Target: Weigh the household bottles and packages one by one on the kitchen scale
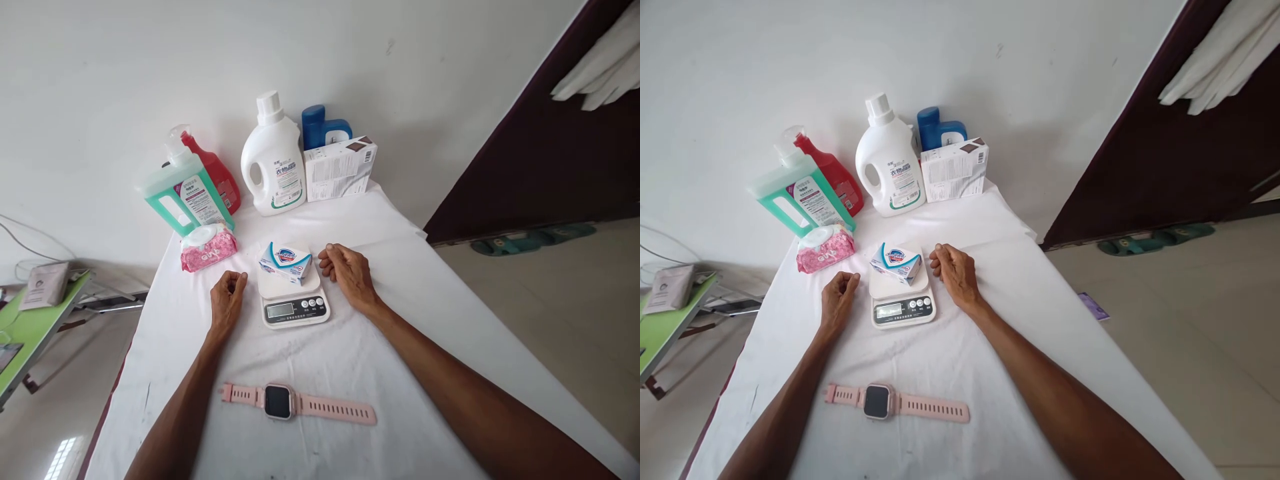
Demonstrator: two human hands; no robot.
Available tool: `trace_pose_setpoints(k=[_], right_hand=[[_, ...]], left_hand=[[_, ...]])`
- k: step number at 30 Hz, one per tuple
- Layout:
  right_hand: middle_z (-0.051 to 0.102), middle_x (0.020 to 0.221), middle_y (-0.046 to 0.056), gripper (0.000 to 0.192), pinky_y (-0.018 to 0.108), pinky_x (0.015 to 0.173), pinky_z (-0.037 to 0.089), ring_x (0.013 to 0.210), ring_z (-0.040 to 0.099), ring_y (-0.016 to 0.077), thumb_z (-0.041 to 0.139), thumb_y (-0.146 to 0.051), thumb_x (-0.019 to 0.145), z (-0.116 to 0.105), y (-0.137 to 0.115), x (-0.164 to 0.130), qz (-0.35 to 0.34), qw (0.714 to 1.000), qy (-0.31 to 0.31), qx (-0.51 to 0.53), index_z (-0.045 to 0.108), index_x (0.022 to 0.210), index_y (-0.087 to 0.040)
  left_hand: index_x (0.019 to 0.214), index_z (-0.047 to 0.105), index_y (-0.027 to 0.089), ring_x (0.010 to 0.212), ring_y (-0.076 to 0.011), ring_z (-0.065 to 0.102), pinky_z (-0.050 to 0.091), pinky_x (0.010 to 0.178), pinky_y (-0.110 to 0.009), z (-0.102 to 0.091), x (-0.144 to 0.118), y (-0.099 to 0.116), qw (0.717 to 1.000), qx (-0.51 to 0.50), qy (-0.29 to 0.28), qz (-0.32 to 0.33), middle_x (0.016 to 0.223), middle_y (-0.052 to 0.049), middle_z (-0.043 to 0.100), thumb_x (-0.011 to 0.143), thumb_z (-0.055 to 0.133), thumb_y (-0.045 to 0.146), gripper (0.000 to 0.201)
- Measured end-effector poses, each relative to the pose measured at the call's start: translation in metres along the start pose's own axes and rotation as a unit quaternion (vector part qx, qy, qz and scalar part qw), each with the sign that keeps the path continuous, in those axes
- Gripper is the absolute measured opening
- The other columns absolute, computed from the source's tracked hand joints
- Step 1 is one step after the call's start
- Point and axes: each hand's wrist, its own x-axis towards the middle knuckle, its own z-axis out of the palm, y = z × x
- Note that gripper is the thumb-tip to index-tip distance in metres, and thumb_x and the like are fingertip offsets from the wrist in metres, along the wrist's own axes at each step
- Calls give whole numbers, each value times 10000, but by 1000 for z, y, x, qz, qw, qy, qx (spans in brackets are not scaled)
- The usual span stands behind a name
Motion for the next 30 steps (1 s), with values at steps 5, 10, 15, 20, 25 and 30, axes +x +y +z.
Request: trace_pose_setpoints(k=[5, 10, 15, 20, 25, 30], right_hand=[[653, 685, 42, 653, 268, 509, 461, 578, 597, 150, 555, -827, 889, 1, 0, 0, -4, 1000, 2, 0, 677, 782, -195], [655, 689, 46, 664, 273, 503, 453, 588, 606, 159, 556, -843, 880, 1, -1, 0, -2, 1000, -1, 2, 670, 779, -197], [670, 745, 49, 632, 286, 542, 478, 639, 616, 175, 517, -818, 915, 0, -2, -3, -6, 1000, 8, -20, 658, 830, -208], [695, 1220, 121, 604, 407, 848, 577, 1098, 669, 293, 615, -757, 885, 2, -10, -15, -98, 990, 17, -103, 626, 1185, -233], [604, 1468, 152, 807, 566, 1111, 471, 1381, 522, 366, 767, -686, 798, 15, -19, -18, -158, 956, -56, -240, 516, 1431, -253], [714, 1312, 154, 622, 604, 1059, 494, 1262, 605, 389, 812, -500, 803, 35, -25, -15, -175, 913, -80, -360, 619, 1329, -228]], left_hand=[[800, 626, 203, 647, -142, 504, 402, 638, -278, 0, -1, 2, 1000, 11, -1, 0, 717, 5, 622, 878, 633, 533, 339], [804, 628, 208, 643, -146, 518, 405, 640, -283, 1, 0, -1, 1000, 26, 2, -2, 708, 6, 623, 869, 635, 517, 316], [814, 628, 217, 663, -156, 554, 398, 654, -285, 4, 2, -3, 998, 59, -6, -3, 723, 3, 649, 882, 617, 512, 303], [814, 634, 233, 686, -179, 606, 385, 663, -295, 4, 1, -1, 994, 106, -14, -27, 734, -1, 687, 903, 597, 490, 274], [815, 623, 243, 703, -191, 636, 360, 655, -295, 5, 3, -3, 991, 117, -36, -45, 735, 4, 706, 924, 603, 448, 233], [825, 623, 245, 712, -193, 639, 339, 656, -297, 5, 5, -8, 990, 120, -49, -49, 751, 4, 710, 945, 602, 443, 232]])
